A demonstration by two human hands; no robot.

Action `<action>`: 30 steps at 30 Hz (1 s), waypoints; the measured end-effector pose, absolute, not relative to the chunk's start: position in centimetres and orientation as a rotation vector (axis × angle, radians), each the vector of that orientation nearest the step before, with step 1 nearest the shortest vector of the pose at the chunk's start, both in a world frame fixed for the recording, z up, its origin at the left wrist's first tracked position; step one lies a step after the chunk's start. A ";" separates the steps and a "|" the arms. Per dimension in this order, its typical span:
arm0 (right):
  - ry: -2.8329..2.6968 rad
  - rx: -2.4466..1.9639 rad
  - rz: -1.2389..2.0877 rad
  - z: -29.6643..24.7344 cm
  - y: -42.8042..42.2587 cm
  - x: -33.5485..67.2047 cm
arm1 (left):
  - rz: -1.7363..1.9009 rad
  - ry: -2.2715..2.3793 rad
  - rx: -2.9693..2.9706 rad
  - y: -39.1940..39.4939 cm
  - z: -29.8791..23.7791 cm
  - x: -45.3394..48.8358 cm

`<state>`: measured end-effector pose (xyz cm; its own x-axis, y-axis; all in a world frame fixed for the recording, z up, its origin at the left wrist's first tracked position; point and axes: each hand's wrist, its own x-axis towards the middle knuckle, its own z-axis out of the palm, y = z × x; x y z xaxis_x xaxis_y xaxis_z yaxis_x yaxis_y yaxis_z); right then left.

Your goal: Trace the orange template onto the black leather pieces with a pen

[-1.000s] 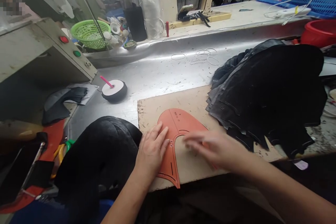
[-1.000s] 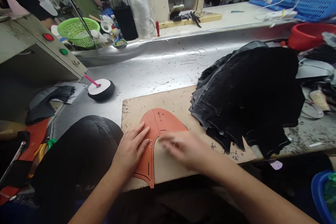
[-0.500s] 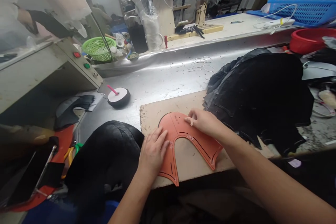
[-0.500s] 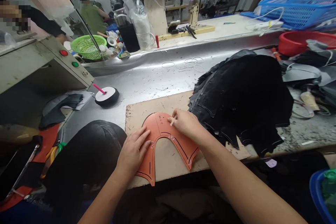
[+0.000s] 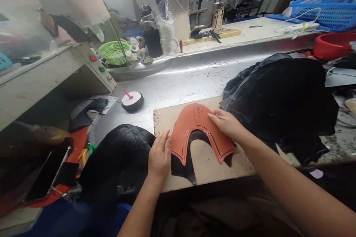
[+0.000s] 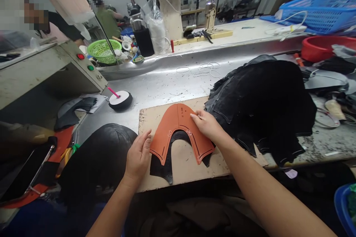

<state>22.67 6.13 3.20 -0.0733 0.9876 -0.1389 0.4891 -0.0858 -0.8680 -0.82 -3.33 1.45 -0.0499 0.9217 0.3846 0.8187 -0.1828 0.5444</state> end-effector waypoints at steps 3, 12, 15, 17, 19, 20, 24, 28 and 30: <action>-1.596 -1.615 1.108 2.8 6.3 22.9 | 1.067 1.906 2.011 -3.4 1.4 -0.9; -1.575 -1.593 1.116 2.6 5.9 22.9 | 1.084 1.881 1.964 -3.3 1.5 -0.8; -1.558 -1.580 1.141 2.5 5.8 22.9 | 1.082 1.877 1.952 -3.4 1.5 -0.7; -1.540 -1.582 1.166 2.5 5.8 22.9 | 1.079 1.879 1.940 -3.4 1.5 -0.7; -1.529 -1.591 1.162 2.3 5.7 23.0 | 1.078 1.879 1.923 -3.5 1.5 -0.6; -1.528 -1.591 1.149 2.2 5.6 23.0 | 1.080 1.876 1.911 -3.5 1.5 -0.6; -1.539 -1.568 1.088 2.1 5.3 23.1 | 1.111 1.854 1.859 -3.6 1.4 -0.7; -1.536 -1.570 1.091 2.3 5.0 23.1 | 1.132 1.833 1.833 -3.5 1.2 -0.8; -1.572 -1.566 1.067 2.2 5.0 23.1 | 1.135 1.828 1.824 -3.6 1.2 -0.8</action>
